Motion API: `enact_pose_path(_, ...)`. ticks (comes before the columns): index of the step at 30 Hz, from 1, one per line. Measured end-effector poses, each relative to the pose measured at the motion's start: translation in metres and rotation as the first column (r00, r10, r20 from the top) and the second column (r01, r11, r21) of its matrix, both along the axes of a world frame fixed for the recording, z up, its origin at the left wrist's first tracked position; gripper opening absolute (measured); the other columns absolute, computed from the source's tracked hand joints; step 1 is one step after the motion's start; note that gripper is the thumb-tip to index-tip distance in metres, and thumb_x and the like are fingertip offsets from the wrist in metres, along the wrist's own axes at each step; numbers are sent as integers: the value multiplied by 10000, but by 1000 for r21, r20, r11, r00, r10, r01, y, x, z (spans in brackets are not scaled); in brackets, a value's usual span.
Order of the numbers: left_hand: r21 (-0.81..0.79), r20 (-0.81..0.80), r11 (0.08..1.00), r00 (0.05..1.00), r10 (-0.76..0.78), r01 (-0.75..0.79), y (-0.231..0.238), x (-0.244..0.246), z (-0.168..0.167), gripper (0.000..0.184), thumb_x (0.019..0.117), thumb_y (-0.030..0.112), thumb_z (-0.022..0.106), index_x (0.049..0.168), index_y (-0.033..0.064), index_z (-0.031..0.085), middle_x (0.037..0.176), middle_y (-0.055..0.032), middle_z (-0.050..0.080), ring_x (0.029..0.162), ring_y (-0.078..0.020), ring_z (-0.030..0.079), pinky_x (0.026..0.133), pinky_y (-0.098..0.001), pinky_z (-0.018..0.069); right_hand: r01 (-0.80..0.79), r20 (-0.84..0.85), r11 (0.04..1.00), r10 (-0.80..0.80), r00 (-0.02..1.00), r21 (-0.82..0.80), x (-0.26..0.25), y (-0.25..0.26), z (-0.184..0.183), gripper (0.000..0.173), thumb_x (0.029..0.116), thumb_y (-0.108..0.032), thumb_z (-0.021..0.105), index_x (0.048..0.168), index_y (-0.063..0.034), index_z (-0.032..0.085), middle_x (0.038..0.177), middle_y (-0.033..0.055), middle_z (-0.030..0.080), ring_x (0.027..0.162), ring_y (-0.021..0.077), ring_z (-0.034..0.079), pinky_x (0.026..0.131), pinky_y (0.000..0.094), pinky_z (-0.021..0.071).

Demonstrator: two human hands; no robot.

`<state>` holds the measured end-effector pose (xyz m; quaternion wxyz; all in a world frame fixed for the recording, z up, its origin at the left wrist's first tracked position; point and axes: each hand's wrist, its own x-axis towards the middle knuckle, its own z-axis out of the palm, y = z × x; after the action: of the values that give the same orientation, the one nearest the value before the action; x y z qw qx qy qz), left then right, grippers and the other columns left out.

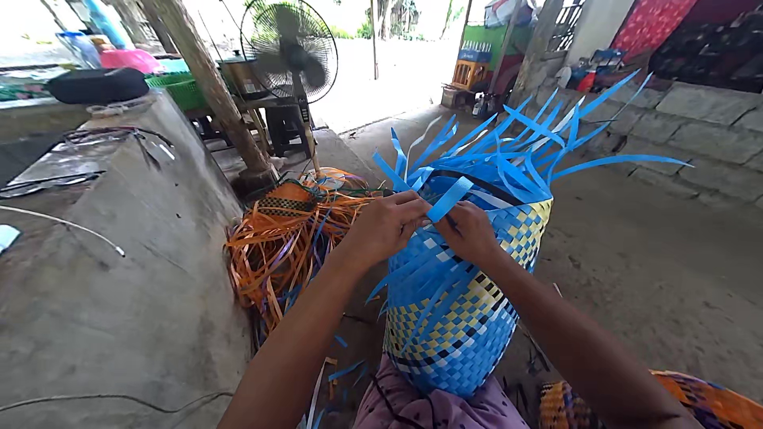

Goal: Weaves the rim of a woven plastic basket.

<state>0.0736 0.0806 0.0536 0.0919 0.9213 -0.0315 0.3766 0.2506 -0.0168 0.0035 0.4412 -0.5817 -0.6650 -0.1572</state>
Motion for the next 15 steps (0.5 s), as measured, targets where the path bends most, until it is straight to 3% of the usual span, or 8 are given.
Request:
enact_pose_path(5,11,-64,999,997,32,-31,-1,5,5,106,949,44,629,967,30,732,916,-79,679,777,-153,670,708,-300,575,-23,-24,1000,24,999,4,-3,0,0,376,1013,-203,481,747,-3,655,645,95,581,650,237,608,649,409,489)
enact_pose_path(10,20,-67,999,997,47,-45,-3,9,4,99,923,9,658,987,12,734,915,-102,684,770,-192,685,697,-336,583,-69,-55,997,68,996,-17,0,0,-1,338,1022,-177,481,855,13,705,743,122,657,749,256,662,729,444,519)
enact_pose_path(15,-15,-104,999,994,35,-37,2,10,-10,53,902,-22,667,916,-3,715,895,-111,670,758,-196,677,696,-341,588,-85,-144,990,68,987,-111,2,-5,4,342,1041,-144,469,881,46,703,776,151,658,810,291,668,777,482,522)
